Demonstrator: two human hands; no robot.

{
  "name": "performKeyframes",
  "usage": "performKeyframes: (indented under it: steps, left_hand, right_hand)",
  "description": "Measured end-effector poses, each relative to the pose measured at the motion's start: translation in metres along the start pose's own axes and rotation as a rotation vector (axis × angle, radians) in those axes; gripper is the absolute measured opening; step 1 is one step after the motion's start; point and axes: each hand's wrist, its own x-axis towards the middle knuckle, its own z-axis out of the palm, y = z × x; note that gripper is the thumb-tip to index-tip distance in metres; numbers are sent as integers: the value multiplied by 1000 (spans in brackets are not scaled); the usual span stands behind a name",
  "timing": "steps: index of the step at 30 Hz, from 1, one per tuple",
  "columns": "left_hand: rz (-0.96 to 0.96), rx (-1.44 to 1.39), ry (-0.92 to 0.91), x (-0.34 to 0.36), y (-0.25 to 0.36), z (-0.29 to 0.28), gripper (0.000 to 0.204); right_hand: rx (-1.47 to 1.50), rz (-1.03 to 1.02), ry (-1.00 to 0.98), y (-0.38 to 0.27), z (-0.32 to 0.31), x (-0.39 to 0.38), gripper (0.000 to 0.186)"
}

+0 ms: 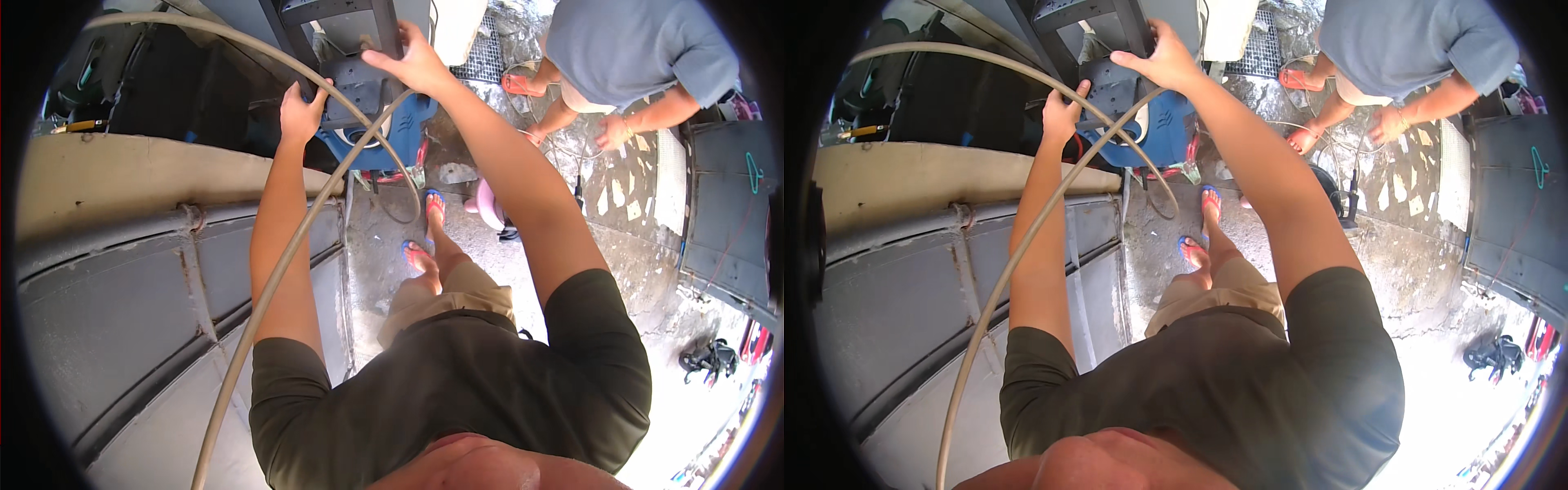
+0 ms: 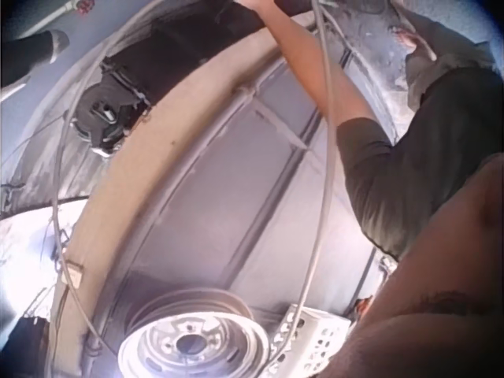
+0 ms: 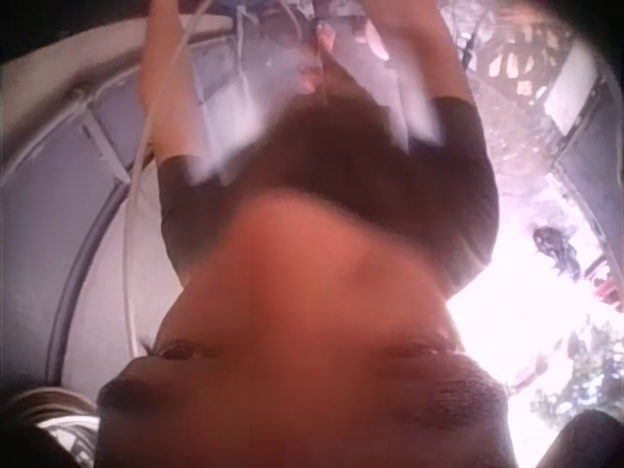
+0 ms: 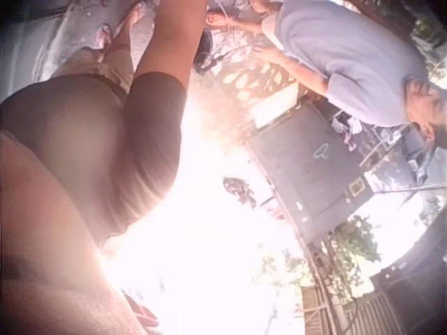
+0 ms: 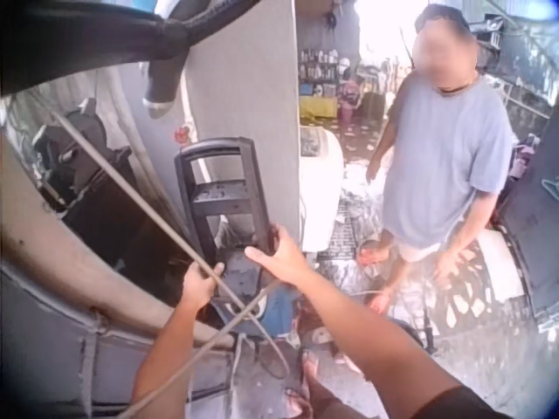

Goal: The person handles a pressure washer, checks a hose connection, and secures a component near the wheel using zip ties.

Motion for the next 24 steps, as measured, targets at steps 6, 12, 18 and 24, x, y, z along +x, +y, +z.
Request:
performKeyframes:
  steps: [6, 12, 18, 24]
  left_hand:
    - [-34, -26, 1, -14, -34, -7, 82]
    - [26, -15, 174, -58, -26, 5, 71]
    - [-244, -13, 206, -225, -65, 10, 62]
    - [-732, 291, 62, -557, -81, 111, 42]
  right_hand:
    - [241, 24, -33, 34, -87, -139, 65]
    - [-153, 343, 64, 102, -225, -374, 36]
    - [-265, 571, -92, 127, -309, -535, 32]
    - [-399, 874, -97, 240, -407, -605, 55]
